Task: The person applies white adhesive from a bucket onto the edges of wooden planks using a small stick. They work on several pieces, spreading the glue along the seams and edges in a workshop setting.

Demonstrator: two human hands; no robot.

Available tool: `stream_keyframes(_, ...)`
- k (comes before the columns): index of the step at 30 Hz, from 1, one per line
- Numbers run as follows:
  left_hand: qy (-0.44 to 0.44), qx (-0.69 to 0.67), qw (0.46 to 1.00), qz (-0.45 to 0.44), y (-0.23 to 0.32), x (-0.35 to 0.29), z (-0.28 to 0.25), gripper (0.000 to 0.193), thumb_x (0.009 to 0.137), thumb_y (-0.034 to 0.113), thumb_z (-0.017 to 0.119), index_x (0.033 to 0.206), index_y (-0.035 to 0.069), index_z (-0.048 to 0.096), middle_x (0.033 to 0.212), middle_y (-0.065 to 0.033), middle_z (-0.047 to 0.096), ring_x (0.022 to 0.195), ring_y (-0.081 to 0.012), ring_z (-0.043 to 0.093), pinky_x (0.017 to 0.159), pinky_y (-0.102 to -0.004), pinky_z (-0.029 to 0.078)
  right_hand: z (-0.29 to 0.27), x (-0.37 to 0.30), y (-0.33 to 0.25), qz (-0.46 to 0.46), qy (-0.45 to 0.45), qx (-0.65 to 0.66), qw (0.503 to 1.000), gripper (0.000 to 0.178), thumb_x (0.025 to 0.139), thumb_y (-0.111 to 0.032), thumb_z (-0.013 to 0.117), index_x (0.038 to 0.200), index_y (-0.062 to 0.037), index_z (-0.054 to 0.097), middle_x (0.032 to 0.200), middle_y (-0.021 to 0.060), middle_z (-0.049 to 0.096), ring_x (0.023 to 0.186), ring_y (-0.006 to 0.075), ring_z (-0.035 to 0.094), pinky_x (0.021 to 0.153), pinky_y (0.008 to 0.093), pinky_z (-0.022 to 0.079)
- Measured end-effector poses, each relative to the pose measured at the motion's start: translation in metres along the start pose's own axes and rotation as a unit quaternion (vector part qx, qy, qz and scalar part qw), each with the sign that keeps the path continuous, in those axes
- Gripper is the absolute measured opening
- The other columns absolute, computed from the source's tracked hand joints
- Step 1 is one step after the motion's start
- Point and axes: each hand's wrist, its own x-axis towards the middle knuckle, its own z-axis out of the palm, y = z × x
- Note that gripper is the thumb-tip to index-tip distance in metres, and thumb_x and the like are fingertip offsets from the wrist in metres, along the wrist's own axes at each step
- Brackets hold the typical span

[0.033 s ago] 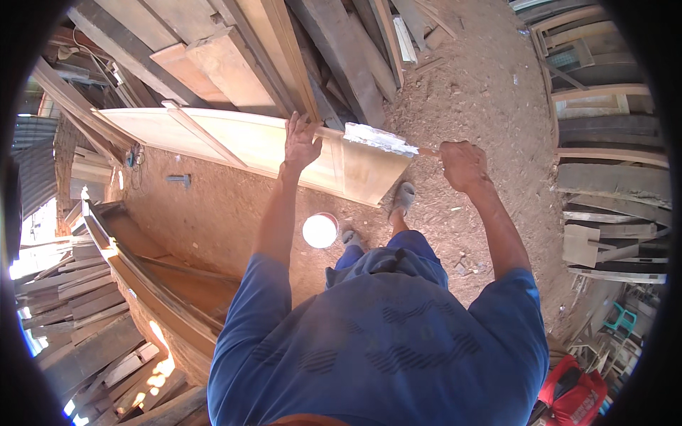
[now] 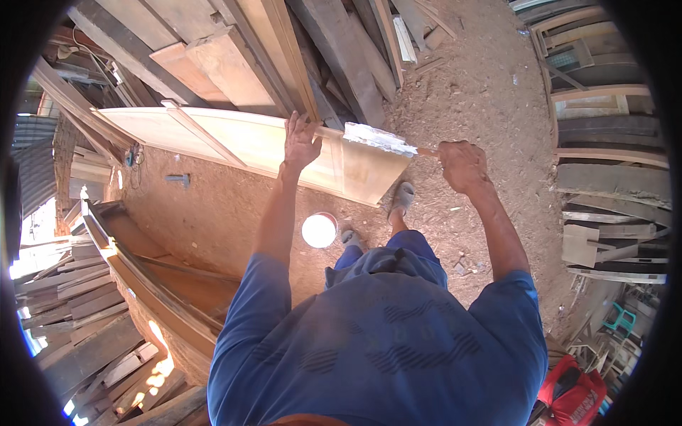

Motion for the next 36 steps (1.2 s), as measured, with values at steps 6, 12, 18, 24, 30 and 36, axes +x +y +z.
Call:
stream_keyframes(6,-0.002,0.001,1.0,0.005,-0.003,0.016,-0.001,0.048,0.08,0.02,0.076,0.127,0.019,0.066,0.147,-0.0171,0.047,0.146,-0.044,0.029,0.122,-0.0575,0.021,0.074,0.021,-0.001,-0.045,0.119,0.133,0.983,0.008,0.088,-0.012,0.065,0.093,-0.0066,0.068,0.097,0.0177,0.068,0.093,0.0392,0.065,0.081,0.0493,0.053)
stream_keyframes(12,-0.009,0.005,1.0,-0.001,-0.005,0.011,-0.002,0.049,0.081,0.021,0.076,0.129,0.019,0.065,0.147,-0.0165,0.047,0.147,-0.0435,0.028,0.122,-0.0571,0.021,0.128,-0.013,0.009,0.056,0.128,0.216,0.966,0.017,0.082,-0.007,0.073,0.098,-0.0031,0.071,0.097,0.0196,0.069,0.094,0.0394,0.065,0.083,0.0467,0.052)
stream_keyframes(18,-0.025,0.0,1.0,-0.008,0.001,0.014,-0.003,0.047,0.082,0.021,0.075,0.128,0.019,0.066,0.148,-0.0165,0.047,0.148,-0.0423,0.027,0.124,-0.0549,0.019,0.11,0.007,-0.002,0.026,0.094,0.241,0.966,0.017,0.084,-0.014,0.072,0.098,-0.0039,0.071,0.091,0.019,0.07,0.086,0.038,0.068,0.078,0.0454,0.053)
stream_keyframes(24,-0.022,-0.006,1.0,-0.006,-0.004,0.013,-0.003,0.045,0.082,0.02,0.075,0.126,0.018,0.066,0.149,-0.0169,0.046,0.148,-0.0432,0.027,0.123,-0.057,0.02,0.077,0.037,-0.042,0.055,0.064,0.137,0.987,0.015,0.089,-0.023,0.067,0.095,-0.0096,0.071,0.09,0.0166,0.071,0.087,0.0386,0.069,0.078,0.0482,0.054)
stream_keyframes(30,0.002,-0.009,1.0,0.003,-0.002,0.012,0.0,0.045,0.081,0.019,0.075,0.125,0.018,0.067,0.147,-0.019,0.047,0.147,-0.0438,0.029,0.122,-0.0576,0.021,0.029,0.035,-0.047,0.027,0.066,0.099,0.993,0.013,0.091,-0.023,0.065,0.094,-0.012,0.07,0.088,0.0154,0.071,0.085,0.0384,0.068,0.077,0.0498,0.053)
stream_keyframes(36,0.012,-0.003,1.0,0.005,-0.002,0.014,0.001,0.046,0.08,0.019,0.075,0.126,0.018,0.066,0.146,-0.0194,0.048,0.146,-0.044,0.03,0.122,-0.0573,0.021,0.024,0.044,-0.037,-0.023,0.107,0.146,0.983,0.011,0.09,-0.019,0.065,0.098,-0.0118,0.069,0.091,0.0143,0.069,0.089,0.0365,0.066,0.079,0.0487,0.052)
